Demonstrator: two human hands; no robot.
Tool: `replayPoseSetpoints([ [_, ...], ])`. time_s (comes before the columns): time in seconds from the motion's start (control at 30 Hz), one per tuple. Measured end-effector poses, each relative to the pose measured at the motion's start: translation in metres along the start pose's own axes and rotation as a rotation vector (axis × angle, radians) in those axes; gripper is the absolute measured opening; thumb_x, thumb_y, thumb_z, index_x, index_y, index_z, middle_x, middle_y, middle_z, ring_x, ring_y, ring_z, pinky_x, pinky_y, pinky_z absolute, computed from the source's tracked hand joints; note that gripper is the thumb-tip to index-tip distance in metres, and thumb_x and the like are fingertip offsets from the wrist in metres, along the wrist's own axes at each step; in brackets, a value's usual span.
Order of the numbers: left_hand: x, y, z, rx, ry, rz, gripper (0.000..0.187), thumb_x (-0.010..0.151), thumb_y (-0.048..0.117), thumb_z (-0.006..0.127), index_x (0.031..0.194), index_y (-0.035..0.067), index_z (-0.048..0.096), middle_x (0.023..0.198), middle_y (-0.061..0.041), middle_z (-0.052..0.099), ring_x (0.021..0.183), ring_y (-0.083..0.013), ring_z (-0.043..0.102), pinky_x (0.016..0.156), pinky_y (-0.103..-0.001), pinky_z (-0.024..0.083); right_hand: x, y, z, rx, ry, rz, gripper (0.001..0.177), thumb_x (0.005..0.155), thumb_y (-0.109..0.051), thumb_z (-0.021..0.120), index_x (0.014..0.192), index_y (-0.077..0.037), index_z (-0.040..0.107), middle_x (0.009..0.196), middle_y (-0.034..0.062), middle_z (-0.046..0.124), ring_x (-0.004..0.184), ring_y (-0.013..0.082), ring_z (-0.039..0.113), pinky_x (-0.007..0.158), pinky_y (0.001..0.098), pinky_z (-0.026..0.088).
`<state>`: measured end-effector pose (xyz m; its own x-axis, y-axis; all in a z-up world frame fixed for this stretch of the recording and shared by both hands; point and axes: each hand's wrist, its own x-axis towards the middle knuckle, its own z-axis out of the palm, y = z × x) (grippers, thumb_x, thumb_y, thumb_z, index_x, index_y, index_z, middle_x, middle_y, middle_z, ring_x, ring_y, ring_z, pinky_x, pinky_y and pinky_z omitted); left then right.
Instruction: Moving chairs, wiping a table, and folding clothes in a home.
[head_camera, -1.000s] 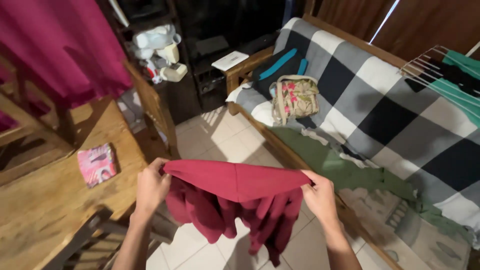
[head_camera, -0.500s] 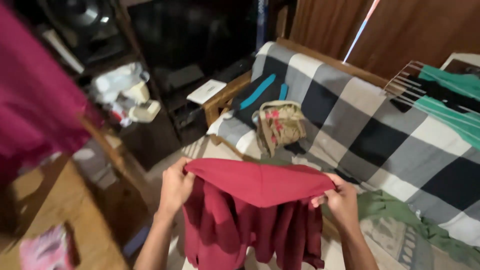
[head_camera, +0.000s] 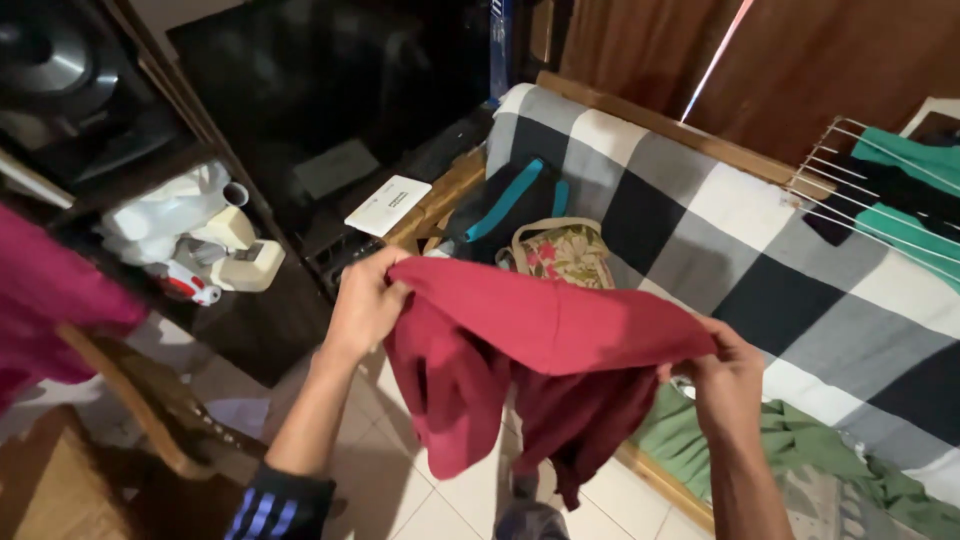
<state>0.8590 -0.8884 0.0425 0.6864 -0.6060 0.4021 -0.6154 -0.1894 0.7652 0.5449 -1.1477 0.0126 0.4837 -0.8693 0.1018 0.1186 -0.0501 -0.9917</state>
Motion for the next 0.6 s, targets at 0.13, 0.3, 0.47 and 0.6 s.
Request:
replayPoseSetpoints([
  [0.13, 0.086, -0.025, 0.022, -0.032, -0.033, 0.018, 0.018, 0.084, -0.005, 0.063, 0.099, 0.001, 0.069, 0.078, -0.013, 0.072, 0.069, -0.0140, 0.070, 0.066, -0.031, 0.055, 0.065, 0.017, 0.028, 0.096, 0.006, -0.022, 0.030, 0.090, 0.014, 0.050, 0.114, 0.011, 0.067, 0.085, 0.0168, 0.069, 0.065, 0.0213, 0.064, 0.060, 0.0336, 0.054],
  [0.3, 0.203, -0.062, 0.057, -0.067, 0.001, 0.051, 0.017, 0.084, -0.005, 0.065, 0.099, 0.000, 0.071, 0.075, -0.010, 0.072, 0.065, -0.0145, 0.066, 0.063, -0.030, 0.053, 0.160, 0.050, 0.075, 0.250, 0.049, -0.015, 0.023, 0.098, 0.006, 0.052, 0.117, 0.008, 0.064, 0.087, 0.0168, 0.070, 0.067, 0.0232, 0.067, 0.063, 0.0360, 0.057],
  [0.47, 0.308, -0.092, 0.071, -0.071, 0.028, 0.122, 0.018, 0.084, -0.005, 0.065, 0.100, 0.001, 0.071, 0.078, -0.010, 0.074, 0.068, -0.0131, 0.069, 0.065, -0.030, 0.055, 0.243, 0.042, 0.105, 0.279, 0.031, -0.061, 0.028, 0.095, 0.005, 0.052, 0.120, 0.008, 0.065, 0.093, 0.0157, 0.072, 0.073, 0.0224, 0.070, 0.070, 0.0348, 0.059],
  [0.6, 0.397, -0.112, 0.085, -0.037, -0.021, 0.178, 0.021, 0.082, -0.003, 0.066, 0.101, 0.002, 0.072, 0.079, -0.010, 0.074, 0.068, -0.0144, 0.070, 0.065, -0.031, 0.056, 0.297, 0.022, 0.125, 0.212, 0.049, -0.098, 0.020, 0.105, -0.005, 0.060, 0.119, 0.009, 0.064, 0.096, 0.0155, 0.072, 0.077, 0.0210, 0.070, 0.074, 0.0338, 0.060],
])
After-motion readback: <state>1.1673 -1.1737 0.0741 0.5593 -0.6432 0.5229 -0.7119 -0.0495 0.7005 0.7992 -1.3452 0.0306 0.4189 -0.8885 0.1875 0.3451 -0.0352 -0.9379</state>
